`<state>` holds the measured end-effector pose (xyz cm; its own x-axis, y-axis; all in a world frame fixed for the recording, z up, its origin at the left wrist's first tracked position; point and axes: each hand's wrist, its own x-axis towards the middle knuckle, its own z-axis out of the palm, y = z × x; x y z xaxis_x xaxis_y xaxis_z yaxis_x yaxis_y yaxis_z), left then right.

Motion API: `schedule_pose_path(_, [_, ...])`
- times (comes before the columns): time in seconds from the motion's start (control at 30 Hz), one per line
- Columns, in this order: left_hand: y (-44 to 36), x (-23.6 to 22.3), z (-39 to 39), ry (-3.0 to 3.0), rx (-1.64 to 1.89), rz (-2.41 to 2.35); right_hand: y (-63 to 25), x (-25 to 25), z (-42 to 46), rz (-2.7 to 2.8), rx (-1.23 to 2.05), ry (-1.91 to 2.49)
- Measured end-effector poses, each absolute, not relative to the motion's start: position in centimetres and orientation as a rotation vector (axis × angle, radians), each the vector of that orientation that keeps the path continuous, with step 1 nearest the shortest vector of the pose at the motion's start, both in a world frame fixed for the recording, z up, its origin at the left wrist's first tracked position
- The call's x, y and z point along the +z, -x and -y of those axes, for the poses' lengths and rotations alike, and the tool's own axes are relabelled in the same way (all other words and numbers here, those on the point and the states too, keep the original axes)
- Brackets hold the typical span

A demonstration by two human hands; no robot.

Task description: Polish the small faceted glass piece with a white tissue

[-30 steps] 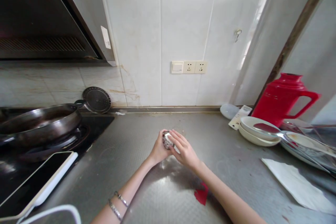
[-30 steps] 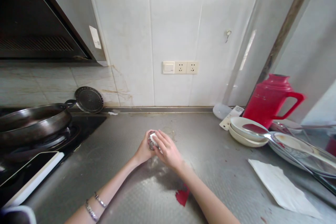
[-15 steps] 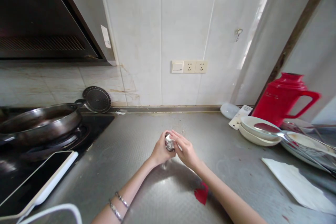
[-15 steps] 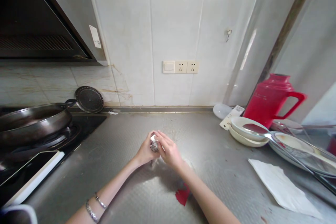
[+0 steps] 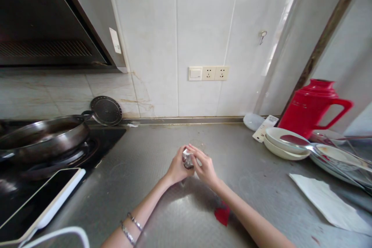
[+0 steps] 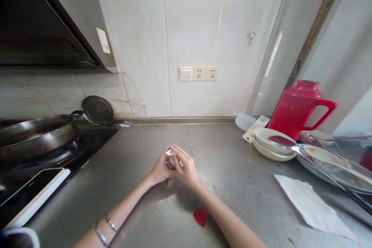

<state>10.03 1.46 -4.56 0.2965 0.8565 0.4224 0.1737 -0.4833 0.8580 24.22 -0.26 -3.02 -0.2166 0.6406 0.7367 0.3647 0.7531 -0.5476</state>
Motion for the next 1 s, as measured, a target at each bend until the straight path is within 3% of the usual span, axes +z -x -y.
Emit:
schedule_pose_path(0.13, [-10.1, -4.5, -1.4, -1.872, 1.277, -0.877, -24.6, -3.0, 0.4, 2.067, 0.162, 0.590])
schedule_pose_path(0.4, [-10.1, -4.3, -1.0, -1.866, 1.217, -1.018, -24.9, -3.3, -0.3, 1.710, 0.336, 0.877])
schedule_pose_path(0.7, [-10.1, -2.9, -0.6, -1.939, 1.279, -0.925, -25.1, -2.8, 0.2, 2.021, 0.125, 0.587])
schedule_pose_path(1.0, [-10.1, -3.4, -0.9, -1.827, 1.260, -0.954, -24.9, -2.9, 0.2, 1.817, 0.238, 0.749])
